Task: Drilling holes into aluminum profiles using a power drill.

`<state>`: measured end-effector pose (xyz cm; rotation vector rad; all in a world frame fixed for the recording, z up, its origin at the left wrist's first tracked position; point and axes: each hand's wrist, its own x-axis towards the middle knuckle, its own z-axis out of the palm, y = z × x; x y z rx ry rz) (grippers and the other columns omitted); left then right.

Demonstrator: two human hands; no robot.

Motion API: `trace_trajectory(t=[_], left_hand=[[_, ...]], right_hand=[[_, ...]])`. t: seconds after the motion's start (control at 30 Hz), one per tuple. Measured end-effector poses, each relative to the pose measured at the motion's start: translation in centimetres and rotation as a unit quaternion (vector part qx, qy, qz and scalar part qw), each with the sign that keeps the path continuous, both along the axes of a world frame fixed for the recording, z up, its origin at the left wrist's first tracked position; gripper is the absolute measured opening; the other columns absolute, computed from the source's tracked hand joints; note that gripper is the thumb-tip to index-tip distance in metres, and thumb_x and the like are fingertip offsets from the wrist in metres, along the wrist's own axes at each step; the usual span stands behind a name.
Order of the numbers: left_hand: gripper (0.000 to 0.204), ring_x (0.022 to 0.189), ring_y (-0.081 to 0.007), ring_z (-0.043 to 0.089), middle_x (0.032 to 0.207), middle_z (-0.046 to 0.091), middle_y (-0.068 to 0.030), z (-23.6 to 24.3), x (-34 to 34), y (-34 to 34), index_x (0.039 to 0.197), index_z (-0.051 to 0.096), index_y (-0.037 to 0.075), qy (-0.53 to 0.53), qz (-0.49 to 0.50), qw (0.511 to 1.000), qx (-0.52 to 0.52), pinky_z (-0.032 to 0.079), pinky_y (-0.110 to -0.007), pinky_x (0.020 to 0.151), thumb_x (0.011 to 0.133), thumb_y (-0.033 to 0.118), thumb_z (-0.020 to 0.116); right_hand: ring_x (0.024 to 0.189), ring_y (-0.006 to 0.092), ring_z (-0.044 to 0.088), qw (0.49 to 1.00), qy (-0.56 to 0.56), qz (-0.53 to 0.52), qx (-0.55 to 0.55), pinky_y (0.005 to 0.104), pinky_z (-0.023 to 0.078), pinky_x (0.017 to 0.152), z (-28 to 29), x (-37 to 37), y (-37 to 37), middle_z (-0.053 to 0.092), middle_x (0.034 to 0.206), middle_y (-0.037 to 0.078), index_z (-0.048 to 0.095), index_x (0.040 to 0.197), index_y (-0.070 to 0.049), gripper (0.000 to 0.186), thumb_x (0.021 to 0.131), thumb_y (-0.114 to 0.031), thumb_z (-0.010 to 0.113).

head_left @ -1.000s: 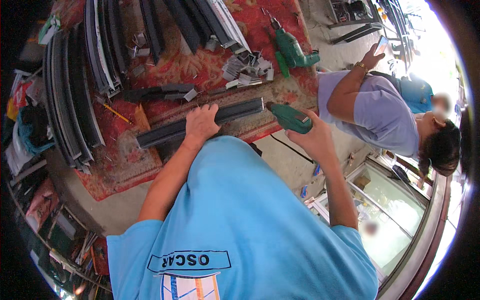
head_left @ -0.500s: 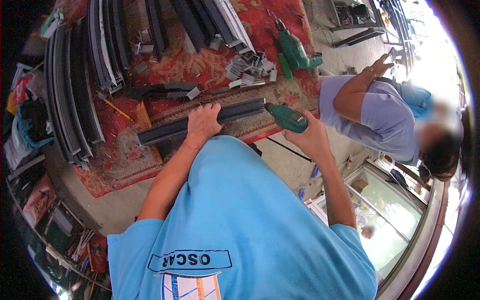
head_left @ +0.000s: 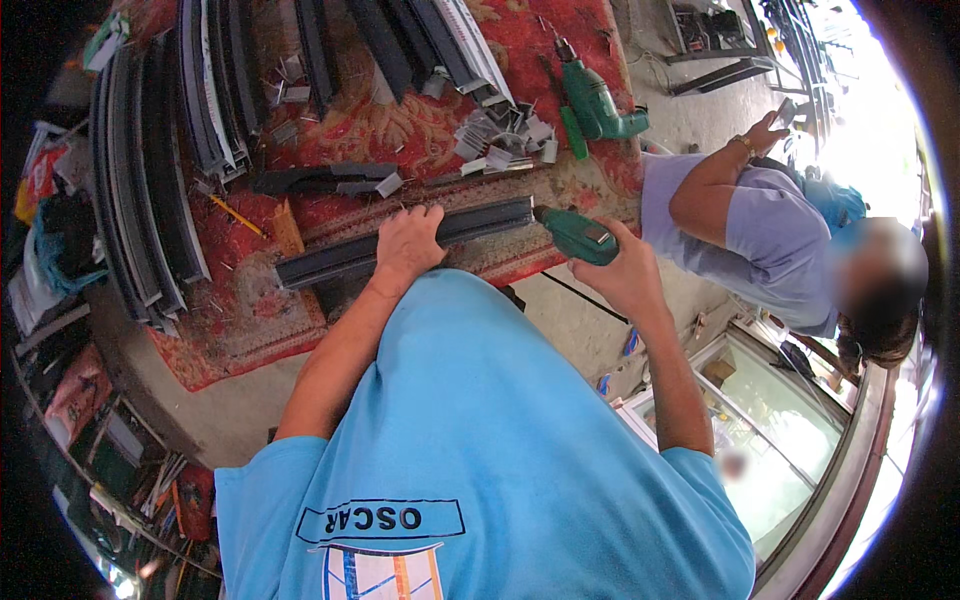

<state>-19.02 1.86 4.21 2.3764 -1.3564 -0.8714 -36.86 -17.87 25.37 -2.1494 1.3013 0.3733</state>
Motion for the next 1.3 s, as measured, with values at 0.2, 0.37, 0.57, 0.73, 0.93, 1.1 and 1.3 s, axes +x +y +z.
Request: trace_trajectory(t=[0.2, 0.37, 0.57, 0.73, 0.93, 1.1, 1.3], left_hand=[[0.045, 0.094, -0.0340, 0.068, 0.096, 0.067, -0.0093, -1.0, -0.3, 0.4, 0.109, 0.063, 0.014, -0.039, 0.003, 0.998, -0.054, 0.056, -0.050, 0.079, 0.071, 0.031, 0.081], [0.046, 0.093, -0.0338, 0.069, 0.097, 0.067, -0.0092, -1.1, -0.3, 0.5, 0.110, 0.063, 0.014, -0.043, 0.004, 0.997, -0.060, 0.056, -0.050, 0.077, 0.071, 0.031, 0.081], [0.049, 0.096, -0.0355, 0.069, 0.100, 0.068, -0.0105, -1.1, -0.2, 0.4, 0.111, 0.063, 0.014, -0.032, 0.000, 0.999, -0.043, 0.056, -0.051, 0.078, 0.071, 0.033, 0.083], [0.042, 0.101, -0.0346, 0.067, 0.102, 0.068, -0.0093, -0.4, 0.0, 0.0, 0.109, 0.062, 0.013, -0.009, 0.004, 1.000, -0.008, 0.055, -0.051, 0.083, 0.072, 0.025, 0.080], [0.041, 0.105, -0.0334, 0.066, 0.106, 0.067, -0.0092, 0.0, -0.2, 0.0, 0.112, 0.061, 0.014, -0.018, -0.004, 1.000, 0.007, 0.053, -0.051, 0.087, 0.076, 0.023, 0.078], [0.044, 0.107, -0.0336, 0.065, 0.108, 0.066, -0.0093, -0.9, -0.4, 0.2, 0.113, 0.060, 0.014, -0.015, -0.007, 1.000, 0.011, 0.053, -0.052, 0.088, 0.077, 0.026, 0.080], [0.042, 0.106, -0.0329, 0.066, 0.106, 0.066, -0.0087, -0.3, -0.3, 0.2, 0.112, 0.060, 0.014, -0.009, -0.008, 1.000, 0.011, 0.053, -0.051, 0.088, 0.077, 0.024, 0.080]], right_hand=[[0.096, 0.0302, 0.076, 1.000, 0.001, 0.009, -0.009, 0.0383, 0.056, 0.087, -0.3, -0.2, -0.1, 0.076, 0.102, 0.023, 0.064, 0.128, 0.005, 0.070, 0.069, -0.027, 0.085], [0.095, 0.0289, 0.076, 1.000, -0.010, 0.009, 0.009, 0.0379, 0.056, 0.087, -0.4, -0.3, -0.2, 0.075, 0.101, 0.022, 0.065, 0.128, 0.004, 0.068, 0.070, -0.026, 0.084], [0.095, 0.0287, 0.075, 0.999, -0.010, 0.037, -0.003, 0.0378, 0.056, 0.086, -0.6, -0.3, -0.8, 0.075, 0.099, 0.022, 0.065, 0.126, 0.004, 0.065, 0.071, -0.025, 0.083], [0.091, 0.0276, 0.075, 0.998, -0.013, 0.060, -0.013, 0.0373, 0.056, 0.085, -1.3, -0.8, -1.3, 0.075, 0.097, 0.021, 0.065, 0.123, 0.003, 0.061, 0.072, -0.024, 0.083], [0.084, 0.0220, 0.072, 0.998, -0.023, 0.065, 0.004, 0.0361, 0.056, 0.082, -1.3, -0.5, -2.2, 0.074, 0.093, 0.018, 0.066, 0.123, 0.002, 0.058, 0.073, -0.022, 0.082], [0.083, 0.0236, 0.074, 0.998, -0.017, 0.052, 0.019, 0.0369, 0.057, 0.081, -1.0, -0.2, -2.2, 0.075, 0.092, 0.019, 0.065, 0.122, 0.002, 0.058, 0.072, -0.022, 0.082], [0.086, 0.0429, 0.072, 0.994, -0.009, 0.107, -0.019, 0.0504, 0.057, 0.076, -0.7, 0.1, -2.2, 0.073, 0.086, 0.023, 0.067, 0.116, -0.006, 0.056, 0.070, -0.035, 0.081]])
